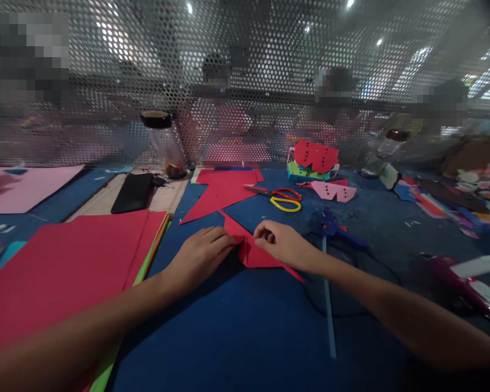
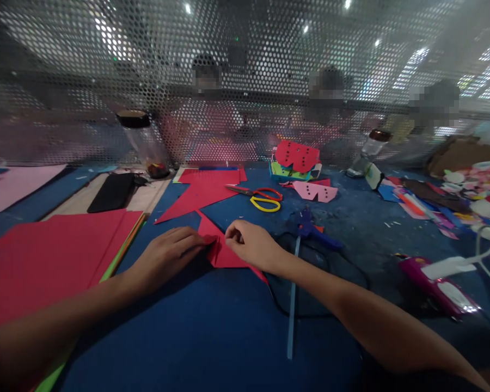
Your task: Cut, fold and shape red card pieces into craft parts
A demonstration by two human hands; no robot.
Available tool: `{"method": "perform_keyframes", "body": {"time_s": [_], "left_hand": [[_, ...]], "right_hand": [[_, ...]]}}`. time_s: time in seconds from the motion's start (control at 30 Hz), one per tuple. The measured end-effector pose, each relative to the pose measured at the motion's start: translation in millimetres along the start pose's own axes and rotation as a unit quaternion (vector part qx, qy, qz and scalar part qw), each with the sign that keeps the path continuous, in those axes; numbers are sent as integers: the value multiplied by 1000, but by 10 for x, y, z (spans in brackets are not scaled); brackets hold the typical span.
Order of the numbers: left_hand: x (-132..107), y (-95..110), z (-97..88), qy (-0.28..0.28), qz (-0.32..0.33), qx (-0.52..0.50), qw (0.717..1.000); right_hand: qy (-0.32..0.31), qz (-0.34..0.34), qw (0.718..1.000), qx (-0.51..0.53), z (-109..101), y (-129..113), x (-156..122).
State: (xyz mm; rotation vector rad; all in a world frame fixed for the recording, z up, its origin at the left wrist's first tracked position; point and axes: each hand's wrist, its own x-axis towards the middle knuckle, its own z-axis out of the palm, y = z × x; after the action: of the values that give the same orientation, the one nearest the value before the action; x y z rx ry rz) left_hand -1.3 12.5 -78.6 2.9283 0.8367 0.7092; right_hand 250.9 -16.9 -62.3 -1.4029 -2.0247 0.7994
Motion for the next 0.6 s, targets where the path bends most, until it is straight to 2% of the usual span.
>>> {"method": "perform_keyframes", "body": {"time_s": [0.1, 0.27, 0.43, 0.6], "left_hand": [[-9, 6, 15, -18, 3, 1, 1000], [-14, -4, 60, -20, 7, 5, 1000], [7, -3, 66, -8, -27, -16, 999], [45, 21, 44, -1, -77, -59, 995]], "right_hand": [[36, -63, 995, -72, -11, -27, 10], [14, -132, 985, -107, 21, -34, 58], [1, -117, 985, -126, 83, 11, 102], [-16, -79, 992, -99, 100, 34, 138]]}}
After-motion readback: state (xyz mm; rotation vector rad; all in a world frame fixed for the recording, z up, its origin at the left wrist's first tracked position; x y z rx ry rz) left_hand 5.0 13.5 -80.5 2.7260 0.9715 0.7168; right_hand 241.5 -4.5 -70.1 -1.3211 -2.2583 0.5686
